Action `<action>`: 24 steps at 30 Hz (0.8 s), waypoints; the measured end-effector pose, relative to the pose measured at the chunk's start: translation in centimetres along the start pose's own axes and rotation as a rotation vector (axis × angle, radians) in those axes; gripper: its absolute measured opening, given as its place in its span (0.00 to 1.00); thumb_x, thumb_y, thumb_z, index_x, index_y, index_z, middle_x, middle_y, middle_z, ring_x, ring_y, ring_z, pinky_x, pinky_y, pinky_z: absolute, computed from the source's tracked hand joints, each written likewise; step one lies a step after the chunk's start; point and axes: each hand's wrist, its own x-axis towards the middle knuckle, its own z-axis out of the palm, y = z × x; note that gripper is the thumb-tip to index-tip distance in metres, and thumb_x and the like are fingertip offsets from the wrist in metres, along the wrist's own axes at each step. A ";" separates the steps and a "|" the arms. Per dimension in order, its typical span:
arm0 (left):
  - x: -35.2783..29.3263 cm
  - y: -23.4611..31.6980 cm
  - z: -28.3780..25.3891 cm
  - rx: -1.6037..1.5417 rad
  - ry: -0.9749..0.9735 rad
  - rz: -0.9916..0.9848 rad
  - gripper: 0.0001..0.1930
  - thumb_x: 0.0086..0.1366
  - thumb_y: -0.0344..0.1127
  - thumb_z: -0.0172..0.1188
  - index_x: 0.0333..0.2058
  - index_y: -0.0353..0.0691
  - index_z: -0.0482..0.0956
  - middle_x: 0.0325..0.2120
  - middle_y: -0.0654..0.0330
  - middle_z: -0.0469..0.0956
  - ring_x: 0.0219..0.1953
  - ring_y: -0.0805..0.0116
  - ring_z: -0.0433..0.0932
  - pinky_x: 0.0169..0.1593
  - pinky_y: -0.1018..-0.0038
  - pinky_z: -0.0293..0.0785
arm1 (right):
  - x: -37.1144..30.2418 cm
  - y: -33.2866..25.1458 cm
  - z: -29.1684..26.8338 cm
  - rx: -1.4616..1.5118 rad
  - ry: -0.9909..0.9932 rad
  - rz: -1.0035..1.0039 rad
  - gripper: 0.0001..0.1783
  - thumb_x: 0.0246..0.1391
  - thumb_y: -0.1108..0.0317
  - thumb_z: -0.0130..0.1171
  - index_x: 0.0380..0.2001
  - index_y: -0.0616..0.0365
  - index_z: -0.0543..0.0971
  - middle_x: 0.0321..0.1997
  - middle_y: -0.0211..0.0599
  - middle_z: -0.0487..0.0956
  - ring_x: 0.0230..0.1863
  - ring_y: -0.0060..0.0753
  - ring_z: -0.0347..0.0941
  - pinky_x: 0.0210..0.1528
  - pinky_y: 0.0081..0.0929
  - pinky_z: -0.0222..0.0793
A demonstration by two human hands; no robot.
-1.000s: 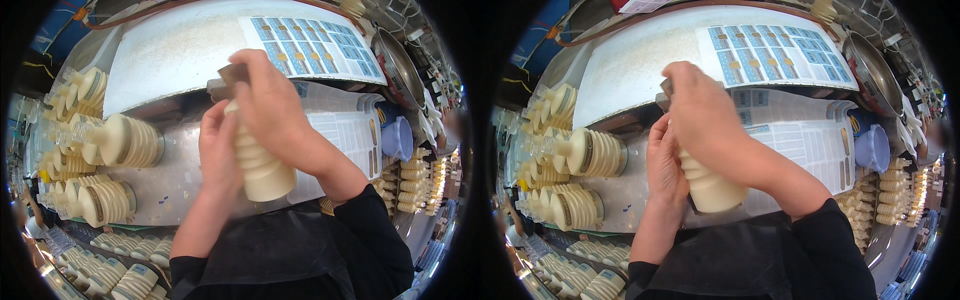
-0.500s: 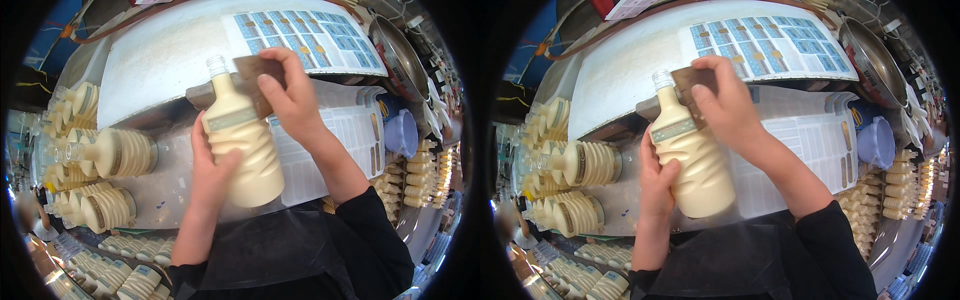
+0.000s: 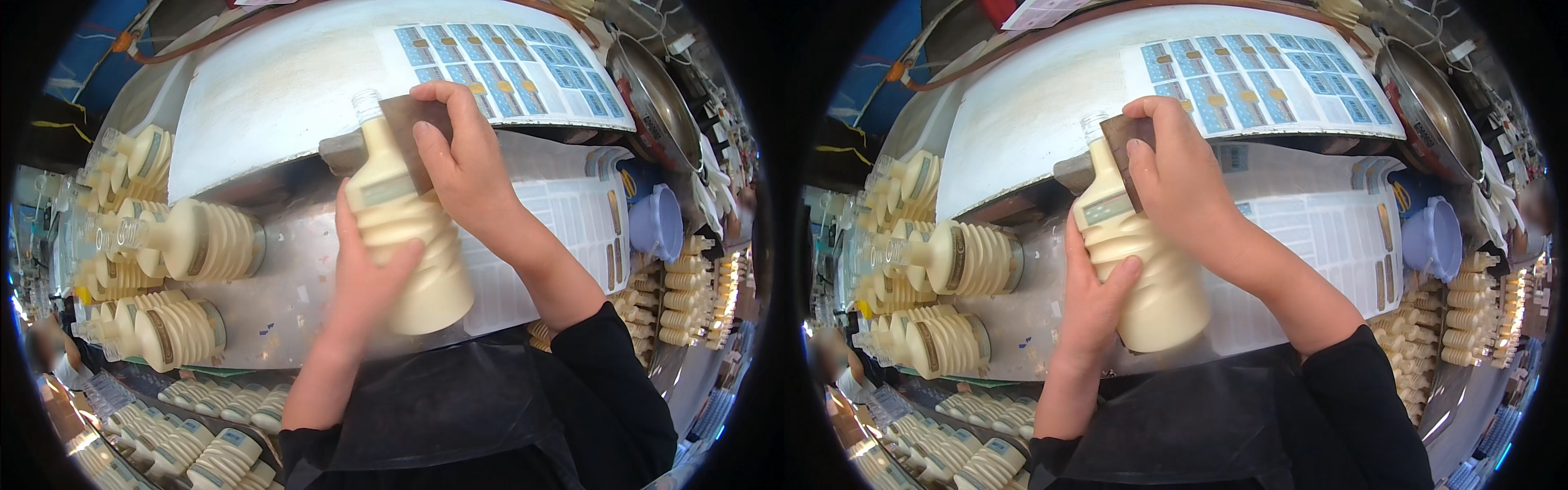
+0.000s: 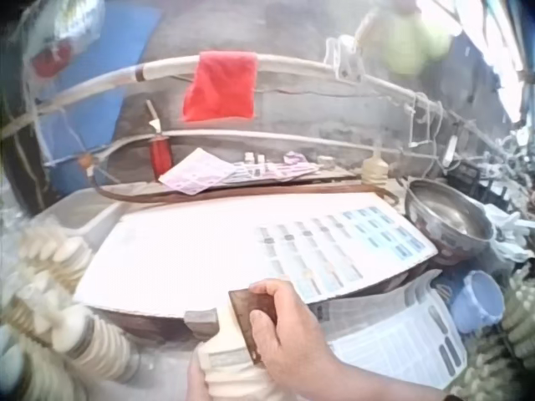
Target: The person applies adhesive labels to cream-colored plastic bottles. They peel each label from a sheet, wrap it around the bottle, and smooth it into place, repeating the process for multiple bottles.
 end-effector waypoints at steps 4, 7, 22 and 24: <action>-0.1 0.3 0.7 0.184 0.059 0.000 0.53 0.61 0.39 0.69 0.73 0.36 0.38 0.60 0.38 0.70 0.59 0.48 0.76 0.58 0.61 0.75 | 0.4 -2.1 1.6 -0.110 -0.046 -0.064 0.14 0.66 0.70 0.48 0.52 0.64 0.68 0.55 0.56 0.73 0.54 0.61 0.72 0.57 0.47 0.68; -0.4 0.9 1.2 0.302 0.086 0.004 0.53 0.61 0.43 0.69 0.73 0.37 0.39 0.61 0.39 0.70 0.60 0.46 0.75 0.60 0.59 0.73 | 0.3 -3.6 2.9 -0.235 -0.078 -0.091 0.12 0.67 0.70 0.47 0.50 0.64 0.68 0.54 0.57 0.73 0.52 0.63 0.72 0.55 0.49 0.68; 2.3 0.4 -0.1 -0.041 0.167 -0.023 0.23 0.79 0.50 0.44 0.61 0.39 0.63 0.53 0.56 0.71 0.55 0.68 0.72 0.59 0.69 0.70 | -0.1 0.8 0.1 -0.134 0.022 -0.045 0.18 0.62 0.72 0.50 0.55 0.60 0.69 0.54 0.52 0.73 0.56 0.57 0.71 0.59 0.47 0.68; 2.8 0.2 0.2 -0.084 0.164 -0.031 0.20 0.80 0.49 0.42 0.59 0.40 0.65 0.50 0.57 0.73 0.52 0.70 0.72 0.57 0.69 0.71 | -0.4 2.6 -0.6 -0.121 0.072 -0.073 0.18 0.62 0.72 0.51 0.55 0.60 0.69 0.55 0.52 0.73 0.56 0.57 0.72 0.59 0.46 0.68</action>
